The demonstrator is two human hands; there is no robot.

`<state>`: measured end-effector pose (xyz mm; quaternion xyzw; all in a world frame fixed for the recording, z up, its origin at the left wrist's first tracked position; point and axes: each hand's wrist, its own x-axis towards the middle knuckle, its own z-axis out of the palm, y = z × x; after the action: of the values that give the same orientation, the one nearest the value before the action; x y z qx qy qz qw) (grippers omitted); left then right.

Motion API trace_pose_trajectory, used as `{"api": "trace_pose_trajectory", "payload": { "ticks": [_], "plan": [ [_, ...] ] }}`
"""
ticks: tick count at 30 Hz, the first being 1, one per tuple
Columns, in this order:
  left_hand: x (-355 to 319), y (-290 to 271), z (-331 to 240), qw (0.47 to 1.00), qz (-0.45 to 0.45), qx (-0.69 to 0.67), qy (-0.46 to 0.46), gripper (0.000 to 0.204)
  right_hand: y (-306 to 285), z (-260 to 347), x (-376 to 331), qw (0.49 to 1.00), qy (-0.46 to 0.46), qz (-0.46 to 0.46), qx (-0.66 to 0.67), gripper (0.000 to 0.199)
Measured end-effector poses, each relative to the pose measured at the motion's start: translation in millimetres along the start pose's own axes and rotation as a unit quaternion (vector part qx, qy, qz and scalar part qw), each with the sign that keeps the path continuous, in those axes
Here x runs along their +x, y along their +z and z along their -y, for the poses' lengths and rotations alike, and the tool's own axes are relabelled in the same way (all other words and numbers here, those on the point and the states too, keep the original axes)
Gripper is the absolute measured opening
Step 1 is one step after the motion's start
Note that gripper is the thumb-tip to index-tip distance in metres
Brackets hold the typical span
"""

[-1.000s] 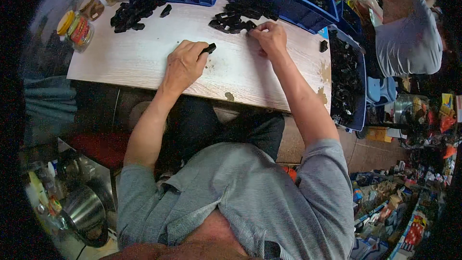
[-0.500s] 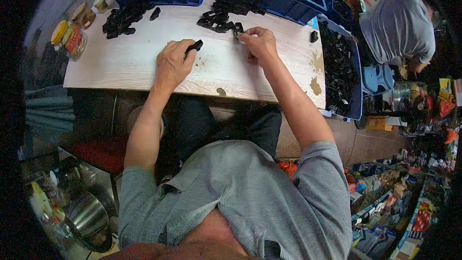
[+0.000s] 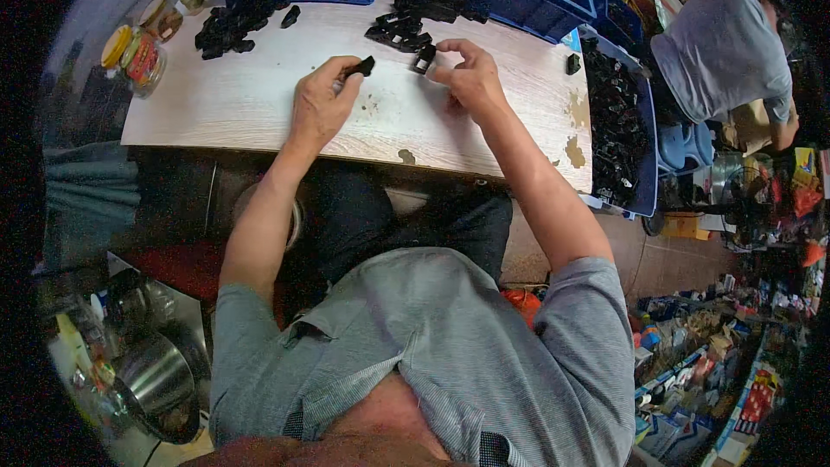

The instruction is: Inspecting and sorting small black plastic components on a workbench into bins.

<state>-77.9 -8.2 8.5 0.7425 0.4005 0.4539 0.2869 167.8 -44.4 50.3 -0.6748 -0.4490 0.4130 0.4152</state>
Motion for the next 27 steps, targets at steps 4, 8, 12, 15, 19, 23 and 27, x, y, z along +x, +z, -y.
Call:
{"api": "trace_pose_trajectory", "payload": {
  "ticks": [4,8,12,15,19,23,27],
  "plan": [
    [3,17,-8,1.0,0.0,0.0,0.019,0.027,10,7,4,0.999,0.004,0.037,-0.018,0.046],
    [11,29,-13,0.999,-0.001,0.004,0.039,0.026,13,-1,9,0.999,0.013,0.028,-0.045,0.041],
    [13,31,-12,0.999,0.009,0.01,0.033,0.026,19,-2,2,0.999,0.013,0.04,-0.019,0.035],
    [12,30,-15,1.0,0.019,-0.003,-0.001,0.027,15,-2,-3,1.0,-0.012,0.008,-0.014,0.036],
    [14,31,-13,0.999,-0.002,0.006,0.044,0.027,12,2,3,1.0,0.0,-0.021,-0.004,0.036],
    [24,35,-12,0.99,0.01,0.068,0.119,0.025,13,-2,11,0.998,0.028,0.026,-0.05,0.03],
    [32,38,-6,0.986,0.01,0.085,0.14,0.026,15,-2,10,0.997,0.045,0.048,-0.038,0.023]
  ]
}}
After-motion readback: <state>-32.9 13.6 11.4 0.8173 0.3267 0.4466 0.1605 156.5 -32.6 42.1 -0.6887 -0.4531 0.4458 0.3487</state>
